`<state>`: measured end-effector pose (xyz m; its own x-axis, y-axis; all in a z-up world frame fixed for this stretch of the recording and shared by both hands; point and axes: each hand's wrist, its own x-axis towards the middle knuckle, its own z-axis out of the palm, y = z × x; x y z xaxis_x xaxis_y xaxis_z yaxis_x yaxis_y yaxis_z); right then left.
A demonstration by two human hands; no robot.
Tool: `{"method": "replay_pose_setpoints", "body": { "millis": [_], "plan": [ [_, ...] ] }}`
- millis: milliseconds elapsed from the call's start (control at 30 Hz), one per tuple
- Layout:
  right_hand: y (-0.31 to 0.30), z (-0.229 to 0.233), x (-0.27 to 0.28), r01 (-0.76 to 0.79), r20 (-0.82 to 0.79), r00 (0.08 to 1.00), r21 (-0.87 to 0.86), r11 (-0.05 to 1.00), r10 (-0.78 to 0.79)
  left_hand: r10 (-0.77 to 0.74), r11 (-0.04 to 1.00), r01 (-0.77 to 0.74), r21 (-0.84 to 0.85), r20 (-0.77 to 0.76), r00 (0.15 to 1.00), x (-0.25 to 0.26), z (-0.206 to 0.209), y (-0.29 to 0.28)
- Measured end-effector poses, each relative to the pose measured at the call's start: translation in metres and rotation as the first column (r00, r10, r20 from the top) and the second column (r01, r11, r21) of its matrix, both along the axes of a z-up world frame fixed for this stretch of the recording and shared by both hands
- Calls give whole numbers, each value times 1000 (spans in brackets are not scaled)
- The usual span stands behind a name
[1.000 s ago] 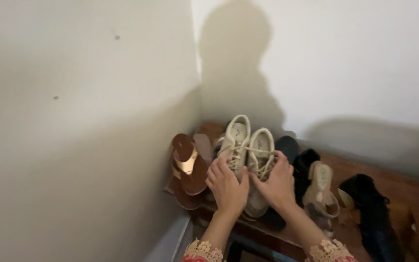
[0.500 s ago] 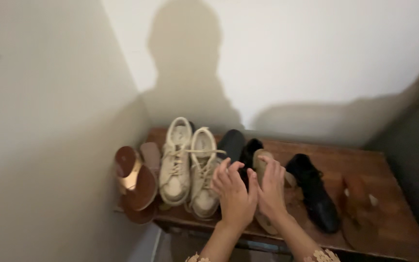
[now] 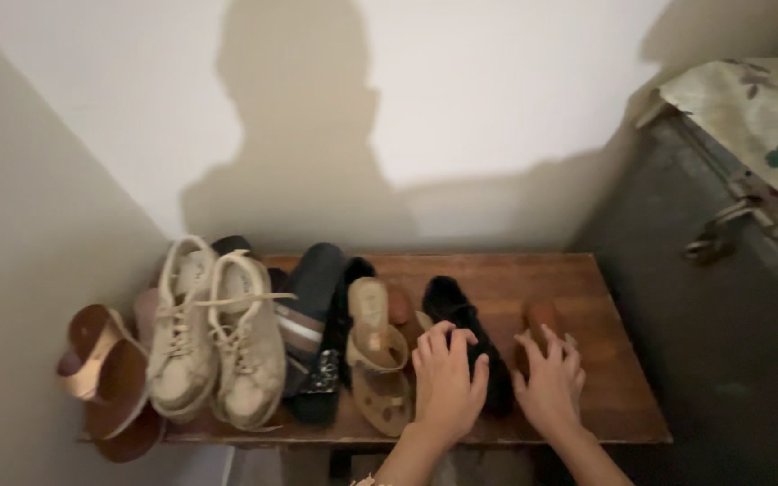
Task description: The person removes various shoes from a wooden shoe rack and places them on the top surface. They handle sandals, sneakers, and flats one by one, then rearrange them on the top shelf.
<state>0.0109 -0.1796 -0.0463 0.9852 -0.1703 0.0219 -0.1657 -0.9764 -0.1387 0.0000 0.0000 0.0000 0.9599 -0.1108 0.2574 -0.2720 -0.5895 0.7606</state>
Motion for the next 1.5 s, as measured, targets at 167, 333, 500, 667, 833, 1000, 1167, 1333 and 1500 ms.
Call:
{"method": "replay_pose_setpoints", "body": {
  "millis": [167,333,500,667,833,1000,1167,1333,1500],
  "plan": [
    [-46,-3,-5,1,-275,961,45,999,11,-174,983,178,34,-103,979,4,-16,-49],
    [-78,-8,1,-64,-186,980,32,997,69,-199,973,212,86,-143,970,11,-28,-88],
    [-110,-10,17,-63,-159,985,10,998,64,-178,968,207,144,-189,966,18,-36,-112],
    [-124,-7,28,-50,-222,974,2,999,49,-141,969,170,180,-164,976,17,-41,-116],
    [-100,-1,26,-12,-130,992,-43,999,6,-43,975,72,209,-143,989,13,-31,-90],
    [-39,6,18,-69,1,998,-17,997,69,228,916,-175,362,-108,968,19,-34,-41],
    [14,5,4,-248,39,969,188,950,245,269,765,-427,483,363,892,23,-65,-4],
    [50,6,-2,-239,54,971,186,953,233,127,748,-40,663,-84,988,32,-66,25],
    [65,13,-5,-177,125,980,192,965,155,28,836,27,549,-92,995,32,-38,44]
  ]
}}
